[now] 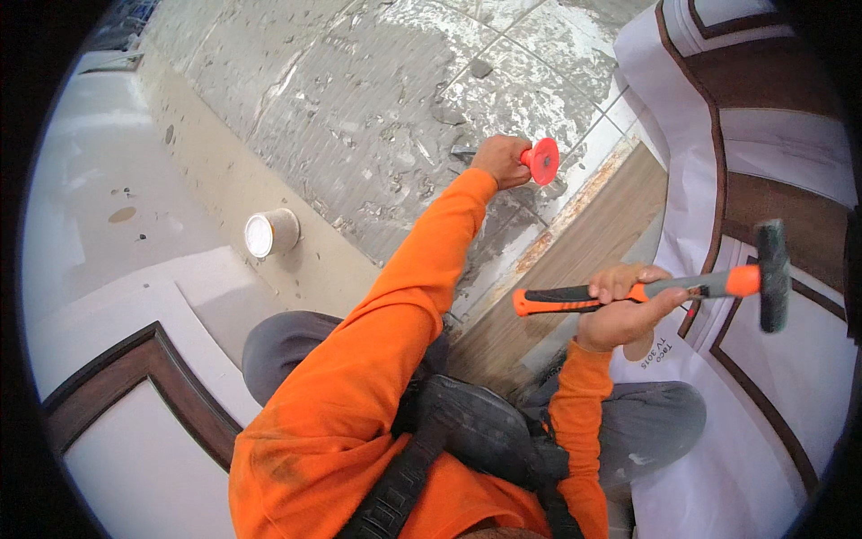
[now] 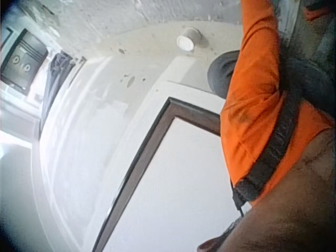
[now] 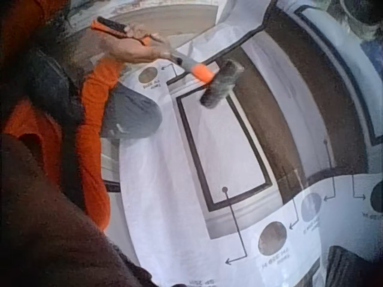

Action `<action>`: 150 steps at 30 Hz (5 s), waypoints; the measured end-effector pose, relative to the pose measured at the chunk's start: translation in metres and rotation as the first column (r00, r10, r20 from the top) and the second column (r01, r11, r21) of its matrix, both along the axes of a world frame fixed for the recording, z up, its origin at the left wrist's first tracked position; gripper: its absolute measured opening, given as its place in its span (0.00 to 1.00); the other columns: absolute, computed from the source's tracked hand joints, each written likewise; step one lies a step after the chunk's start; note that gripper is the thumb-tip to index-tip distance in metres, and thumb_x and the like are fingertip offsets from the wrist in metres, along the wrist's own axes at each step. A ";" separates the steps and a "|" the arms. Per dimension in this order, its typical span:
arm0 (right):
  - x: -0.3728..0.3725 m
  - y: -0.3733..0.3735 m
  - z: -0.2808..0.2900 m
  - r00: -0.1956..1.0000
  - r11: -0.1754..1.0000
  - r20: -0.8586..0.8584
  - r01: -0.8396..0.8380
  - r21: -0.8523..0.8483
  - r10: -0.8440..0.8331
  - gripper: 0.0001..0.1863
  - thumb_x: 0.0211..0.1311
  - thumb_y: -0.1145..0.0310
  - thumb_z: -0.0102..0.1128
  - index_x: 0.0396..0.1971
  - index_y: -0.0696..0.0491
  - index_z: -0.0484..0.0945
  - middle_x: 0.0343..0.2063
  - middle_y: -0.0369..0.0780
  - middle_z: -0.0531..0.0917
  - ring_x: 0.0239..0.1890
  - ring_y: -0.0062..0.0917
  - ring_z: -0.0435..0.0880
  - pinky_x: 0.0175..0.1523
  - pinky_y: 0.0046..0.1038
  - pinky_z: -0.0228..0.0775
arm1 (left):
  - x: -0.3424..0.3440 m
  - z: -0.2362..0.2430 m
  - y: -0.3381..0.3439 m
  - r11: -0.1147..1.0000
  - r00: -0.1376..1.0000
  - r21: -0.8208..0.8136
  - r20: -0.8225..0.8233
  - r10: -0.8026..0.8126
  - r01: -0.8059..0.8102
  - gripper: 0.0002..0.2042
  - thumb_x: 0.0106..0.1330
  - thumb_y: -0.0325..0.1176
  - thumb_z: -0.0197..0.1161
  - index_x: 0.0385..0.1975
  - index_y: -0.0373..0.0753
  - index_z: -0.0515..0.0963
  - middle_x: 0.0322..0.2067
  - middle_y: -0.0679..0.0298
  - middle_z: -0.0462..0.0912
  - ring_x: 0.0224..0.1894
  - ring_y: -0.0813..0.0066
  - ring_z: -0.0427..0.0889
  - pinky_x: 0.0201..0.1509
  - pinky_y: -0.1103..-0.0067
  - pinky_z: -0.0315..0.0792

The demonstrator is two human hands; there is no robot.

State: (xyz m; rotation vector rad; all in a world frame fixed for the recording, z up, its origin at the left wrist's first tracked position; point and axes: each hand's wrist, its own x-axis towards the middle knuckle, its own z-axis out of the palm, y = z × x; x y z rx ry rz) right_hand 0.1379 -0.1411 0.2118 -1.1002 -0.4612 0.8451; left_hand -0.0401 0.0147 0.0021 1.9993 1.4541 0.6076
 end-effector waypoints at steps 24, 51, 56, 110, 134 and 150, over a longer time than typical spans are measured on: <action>-0.020 -0.024 -0.060 0.818 0.589 -0.322 -0.568 -0.575 0.476 0.27 0.76 0.40 0.41 0.29 0.51 0.66 0.13 0.32 0.65 0.10 0.18 0.63 0.16 0.24 0.61 | -0.002 -0.015 -0.001 1.000 1.000 0.018 -0.010 0.006 -0.006 0.13 0.53 0.45 0.63 0.28 0.41 0.80 0.29 0.51 0.84 0.36 0.46 0.83 0.42 0.59 0.77; 0.038 -0.027 -0.043 0.892 0.841 -0.435 -0.327 -0.431 0.124 0.28 0.73 0.37 0.43 0.31 0.50 0.67 0.13 0.31 0.61 0.11 0.17 0.61 0.17 0.23 0.58 | 0.021 0.043 0.010 0.983 0.983 0.034 -0.036 0.181 -0.180 0.20 0.54 0.56 0.70 0.34 0.45 0.84 0.32 0.52 0.86 0.35 0.50 0.85 0.40 0.65 0.79; 0.039 -0.035 -0.049 0.901 0.822 -0.392 -0.360 -0.442 0.184 0.29 0.73 0.37 0.43 0.31 0.50 0.67 0.13 0.31 0.62 0.11 0.17 0.61 0.17 0.23 0.58 | 0.081 0.014 -0.054 0.989 0.981 -0.057 -0.127 -0.143 0.137 0.12 0.49 0.43 0.68 0.29 0.43 0.81 0.29 0.54 0.85 0.36 0.49 0.84 0.40 0.60 0.78; 0.024 0.044 -0.045 0.766 0.499 -0.399 -0.635 -0.589 0.504 0.30 0.75 0.38 0.40 0.32 0.54 0.68 0.13 0.33 0.66 0.10 0.18 0.63 0.16 0.25 0.59 | 0.055 -0.003 0.002 0.886 0.882 -0.001 -0.087 0.462 -0.464 0.12 0.56 0.46 0.64 0.27 0.44 0.81 0.29 0.54 0.85 0.35 0.49 0.84 0.40 0.61 0.78; 0.026 0.038 -0.056 0.895 0.810 0.168 -0.276 -0.517 0.412 0.33 0.73 0.35 0.39 0.25 0.52 0.67 0.10 0.31 0.63 0.09 0.18 0.65 0.15 0.22 0.60 | 0.055 -0.017 0.008 0.895 0.895 0.019 -0.026 0.445 -0.445 0.12 0.58 0.45 0.63 0.34 0.45 0.83 0.31 0.52 0.85 0.37 0.48 0.84 0.42 0.63 0.78; 0.026 0.034 -0.068 0.816 0.731 0.162 -0.384 -0.564 0.554 0.28 0.76 0.43 0.45 0.27 0.55 0.68 0.12 0.32 0.65 0.10 0.17 0.64 0.16 0.24 0.61 | 0.059 -0.003 0.004 0.890 0.890 -0.036 -0.065 0.452 -0.455 0.12 0.58 0.45 0.64 0.36 0.46 0.83 0.32 0.54 0.86 0.37 0.50 0.85 0.43 0.64 0.78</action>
